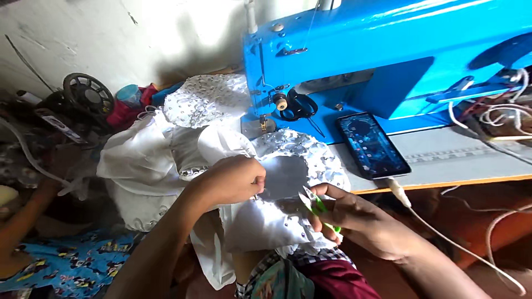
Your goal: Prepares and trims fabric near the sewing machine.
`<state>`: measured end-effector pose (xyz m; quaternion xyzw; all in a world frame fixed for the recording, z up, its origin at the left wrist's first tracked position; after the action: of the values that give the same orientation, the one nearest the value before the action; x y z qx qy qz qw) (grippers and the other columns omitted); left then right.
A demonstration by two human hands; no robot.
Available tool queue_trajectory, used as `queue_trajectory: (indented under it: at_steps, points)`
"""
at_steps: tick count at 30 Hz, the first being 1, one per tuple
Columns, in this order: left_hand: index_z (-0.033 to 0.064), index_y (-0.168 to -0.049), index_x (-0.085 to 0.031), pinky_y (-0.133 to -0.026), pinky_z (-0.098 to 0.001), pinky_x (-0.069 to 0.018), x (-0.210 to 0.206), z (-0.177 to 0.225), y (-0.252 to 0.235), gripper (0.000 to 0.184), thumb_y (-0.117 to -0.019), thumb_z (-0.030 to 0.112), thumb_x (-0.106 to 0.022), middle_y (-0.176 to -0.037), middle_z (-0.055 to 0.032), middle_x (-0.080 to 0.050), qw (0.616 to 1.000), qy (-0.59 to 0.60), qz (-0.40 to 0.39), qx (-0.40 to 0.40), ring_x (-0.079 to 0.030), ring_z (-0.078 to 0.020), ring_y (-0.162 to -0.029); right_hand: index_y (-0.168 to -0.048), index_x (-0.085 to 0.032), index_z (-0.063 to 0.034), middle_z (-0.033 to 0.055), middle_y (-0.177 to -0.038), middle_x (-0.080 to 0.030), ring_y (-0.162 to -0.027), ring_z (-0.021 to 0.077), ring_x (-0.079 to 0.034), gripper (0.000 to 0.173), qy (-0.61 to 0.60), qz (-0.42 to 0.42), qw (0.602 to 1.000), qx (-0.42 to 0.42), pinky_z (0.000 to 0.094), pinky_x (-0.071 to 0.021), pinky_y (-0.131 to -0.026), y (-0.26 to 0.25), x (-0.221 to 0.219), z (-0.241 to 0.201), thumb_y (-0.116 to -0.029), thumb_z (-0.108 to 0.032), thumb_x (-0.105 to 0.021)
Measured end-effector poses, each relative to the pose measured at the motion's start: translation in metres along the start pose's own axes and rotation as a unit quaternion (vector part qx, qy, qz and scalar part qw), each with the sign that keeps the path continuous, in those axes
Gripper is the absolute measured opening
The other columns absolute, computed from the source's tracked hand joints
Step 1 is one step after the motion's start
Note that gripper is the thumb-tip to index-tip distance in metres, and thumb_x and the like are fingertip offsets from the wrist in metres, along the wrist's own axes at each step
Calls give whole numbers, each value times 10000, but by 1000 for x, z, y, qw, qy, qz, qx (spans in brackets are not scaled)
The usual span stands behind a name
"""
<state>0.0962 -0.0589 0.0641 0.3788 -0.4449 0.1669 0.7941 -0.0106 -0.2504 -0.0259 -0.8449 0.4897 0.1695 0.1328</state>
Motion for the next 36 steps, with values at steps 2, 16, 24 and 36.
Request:
queue_trajectory:
  at_steps: [2,16,24,36]
  points:
    - [115,-905,-718,-579,-291,-418,0,-6,4,155,-1008,187,-628,-646,43,-554,999,30,31,-22,-495,-67,-595,-1243,-590,-140,-97,-824,-599,-661,-53,-544,256,216,53,975,32,110,-457,-583,-6,-3,-9,-1075,-311,-501]
    - [83,-939,-705,-554,-189,-382,0,-17,10,136,-1009,162,-619,-662,52,-555,990,99,76,-61,-449,-1,-568,-1085,-737,-47,152,-962,-684,-943,353,-658,351,616,74,772,135,528,-527,-804,-74,-20,-1,-937,-356,-660]
    - [73,-939,-705,-526,-148,-364,3,-16,14,131,-1002,153,-622,-648,70,-538,977,150,103,-113,-439,32,-553,-965,-745,-67,114,-863,-673,-864,333,-665,317,653,64,735,171,499,-542,-724,-73,-27,3,-943,-366,-640]
    - [51,-934,-685,-565,-96,-426,3,4,21,98,-991,101,-623,-698,85,-594,925,307,141,-172,-509,72,-603,-975,-724,13,184,-904,-698,-882,390,-693,347,659,77,731,161,521,-574,-730,-77,-49,7,-924,-328,-688]
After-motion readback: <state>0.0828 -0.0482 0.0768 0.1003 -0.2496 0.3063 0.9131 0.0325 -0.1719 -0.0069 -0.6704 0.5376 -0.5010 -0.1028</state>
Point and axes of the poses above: each hand's wrist, its own y-axis away from the middle knuckle, its own x-axis out of the back of the hand, z = x × y, the point moved 4 cm from there along -y, towards the middle knuckle
